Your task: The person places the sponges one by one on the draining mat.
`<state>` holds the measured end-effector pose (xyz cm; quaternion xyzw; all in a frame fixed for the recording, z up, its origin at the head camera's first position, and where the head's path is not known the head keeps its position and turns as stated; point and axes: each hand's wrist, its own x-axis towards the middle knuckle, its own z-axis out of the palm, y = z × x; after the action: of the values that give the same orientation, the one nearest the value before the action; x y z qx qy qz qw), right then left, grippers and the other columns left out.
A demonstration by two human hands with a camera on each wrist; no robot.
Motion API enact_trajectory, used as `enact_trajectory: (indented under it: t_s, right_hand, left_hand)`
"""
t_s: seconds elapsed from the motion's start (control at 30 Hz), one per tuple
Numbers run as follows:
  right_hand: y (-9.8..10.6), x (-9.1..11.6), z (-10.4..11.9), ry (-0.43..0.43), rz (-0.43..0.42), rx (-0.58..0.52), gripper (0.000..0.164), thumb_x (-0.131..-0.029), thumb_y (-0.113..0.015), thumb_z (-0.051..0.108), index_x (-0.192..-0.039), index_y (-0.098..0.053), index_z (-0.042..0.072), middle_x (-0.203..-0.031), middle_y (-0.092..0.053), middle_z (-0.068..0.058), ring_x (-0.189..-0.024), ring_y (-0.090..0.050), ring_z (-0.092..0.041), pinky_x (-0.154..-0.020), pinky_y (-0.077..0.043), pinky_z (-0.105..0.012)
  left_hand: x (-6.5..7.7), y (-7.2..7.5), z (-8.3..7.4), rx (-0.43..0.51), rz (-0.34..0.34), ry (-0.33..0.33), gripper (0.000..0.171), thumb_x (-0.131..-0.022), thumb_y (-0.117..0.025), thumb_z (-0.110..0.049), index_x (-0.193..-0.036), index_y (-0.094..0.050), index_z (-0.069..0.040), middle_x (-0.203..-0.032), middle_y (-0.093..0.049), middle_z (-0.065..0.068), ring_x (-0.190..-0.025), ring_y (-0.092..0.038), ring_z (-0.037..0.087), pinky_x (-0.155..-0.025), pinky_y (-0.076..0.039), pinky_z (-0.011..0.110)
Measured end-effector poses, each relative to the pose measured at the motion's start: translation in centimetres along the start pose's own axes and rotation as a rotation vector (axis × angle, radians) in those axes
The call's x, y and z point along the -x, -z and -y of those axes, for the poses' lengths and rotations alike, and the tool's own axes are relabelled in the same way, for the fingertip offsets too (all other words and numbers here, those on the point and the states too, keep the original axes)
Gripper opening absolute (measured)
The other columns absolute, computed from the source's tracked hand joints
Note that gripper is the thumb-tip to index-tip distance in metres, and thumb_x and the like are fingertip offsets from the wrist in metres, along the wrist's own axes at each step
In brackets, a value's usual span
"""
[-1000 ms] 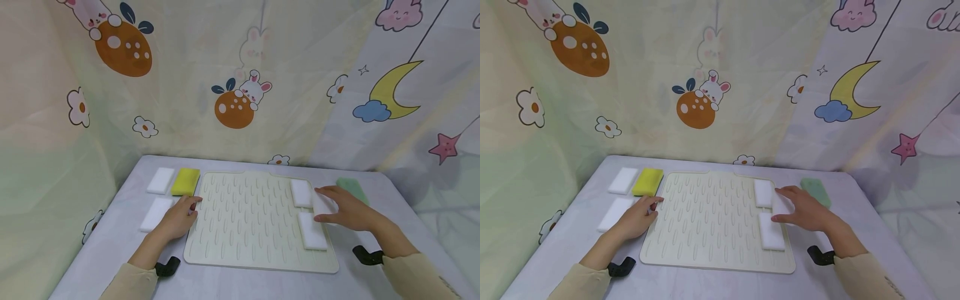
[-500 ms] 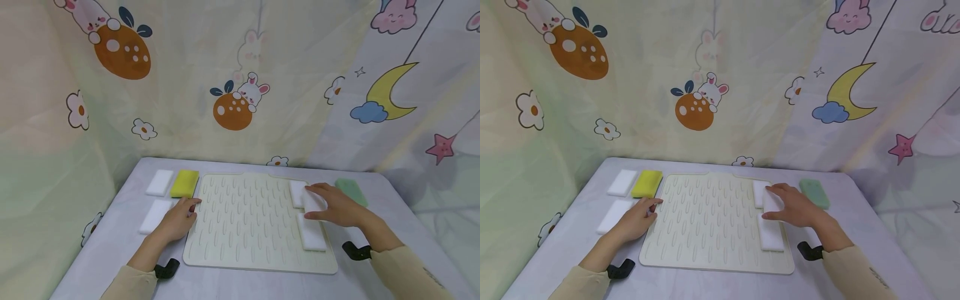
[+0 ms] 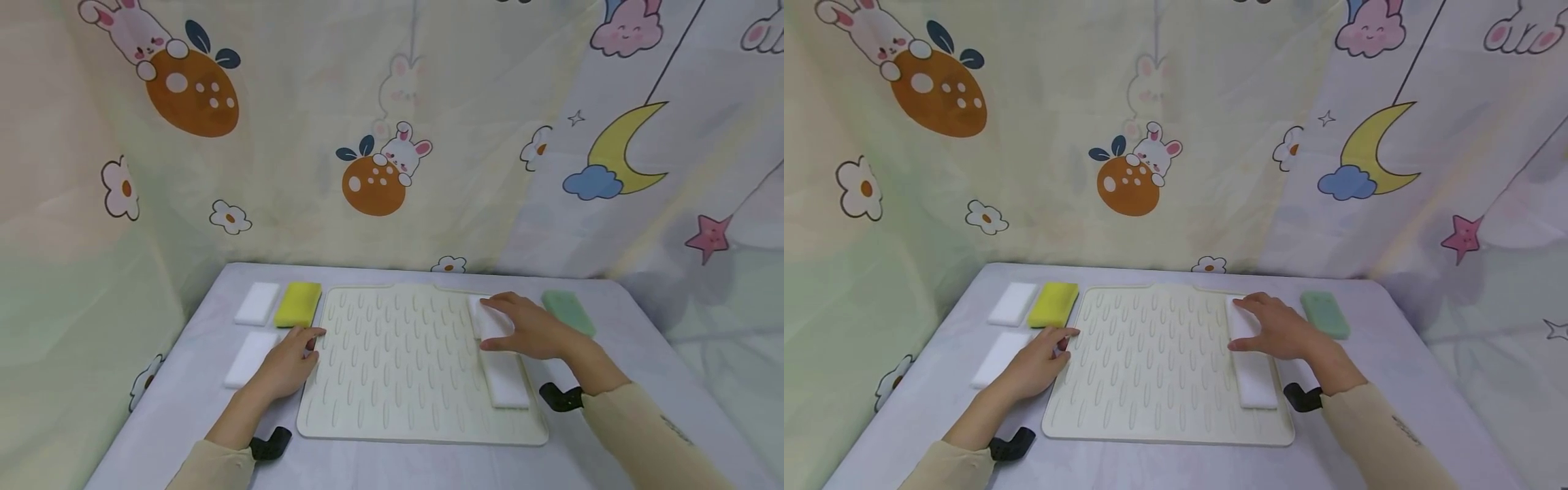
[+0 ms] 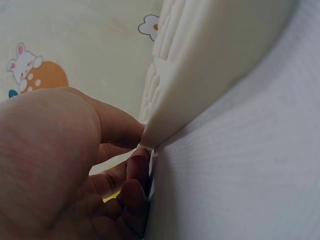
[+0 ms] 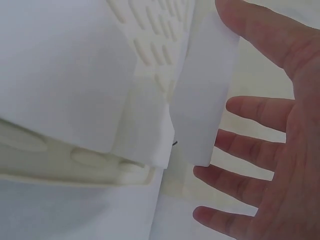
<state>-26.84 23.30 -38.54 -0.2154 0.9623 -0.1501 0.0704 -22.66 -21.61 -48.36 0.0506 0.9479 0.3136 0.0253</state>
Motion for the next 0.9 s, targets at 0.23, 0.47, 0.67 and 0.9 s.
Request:
enact_trajectory:
  t_s: [0.23, 0.47, 0.67, 0.9]
  right_hand:
    - [-0.3, -1.1, 0.4, 0.007, 0.017, 0.01, 0.095, -0.084, -0.079, 0.058, -0.156, -0.045, 0.007, -0.157, -0.042, -0.023, -0.142, -0.043, -0.046, -0.11, -0.041, -0.064]
    - [-0.3, -1.9, 1.2, -0.013, 0.037, 0.021, 0.095, -0.084, -0.079, 0.058, -0.157, -0.044, 0.008, -0.157, -0.042, -0.023, -0.143, -0.042, -0.046, -0.112, -0.039, -0.063]
    - [-0.2, -2.3, 1.7, -0.006, 0.051, 0.028, 0.094, -0.085, -0.079, 0.057, -0.157, -0.044, 0.007, -0.157, -0.042, -0.024, -0.143, -0.042, -0.047, -0.113, -0.038, -0.063]
    - [-0.3, -3.2, 2.3, -0.005, 0.069, 0.042, 0.092, -0.086, -0.08, 0.053, -0.157, -0.043, 0.007, -0.157, -0.041, -0.025, -0.143, -0.041, -0.047, -0.112, -0.038, -0.064]
  left_hand:
    - [0.0, -0.1, 0.1, 0.002, 0.002, 0.002, 0.042, -0.102, -0.057, -0.015, -0.144, -0.057, -0.011, -0.104, -0.048, 0.002, -0.085, -0.048, 0.017, -0.071, -0.037, 0.03]
    - [0.1, 0.0, -0.1, 0.005, 0.003, 0.003, 0.042, -0.102, -0.057, -0.015, -0.144, -0.057, -0.01, -0.104, -0.048, 0.002, -0.085, -0.048, 0.017, -0.071, -0.037, 0.03]
    - [0.2, 0.1, -0.3, 0.003, 0.007, 0.002, 0.043, -0.102, -0.057, -0.015, -0.145, -0.057, -0.01, -0.104, -0.049, 0.002, -0.085, -0.048, 0.017, -0.071, -0.037, 0.031]
    - [0.1, 0.1, -0.3, 0.004, 0.009, 0.002, 0.043, -0.102, -0.057, -0.015, -0.145, -0.057, -0.011, -0.105, -0.049, 0.002, -0.086, -0.049, 0.017, -0.072, -0.038, 0.031]
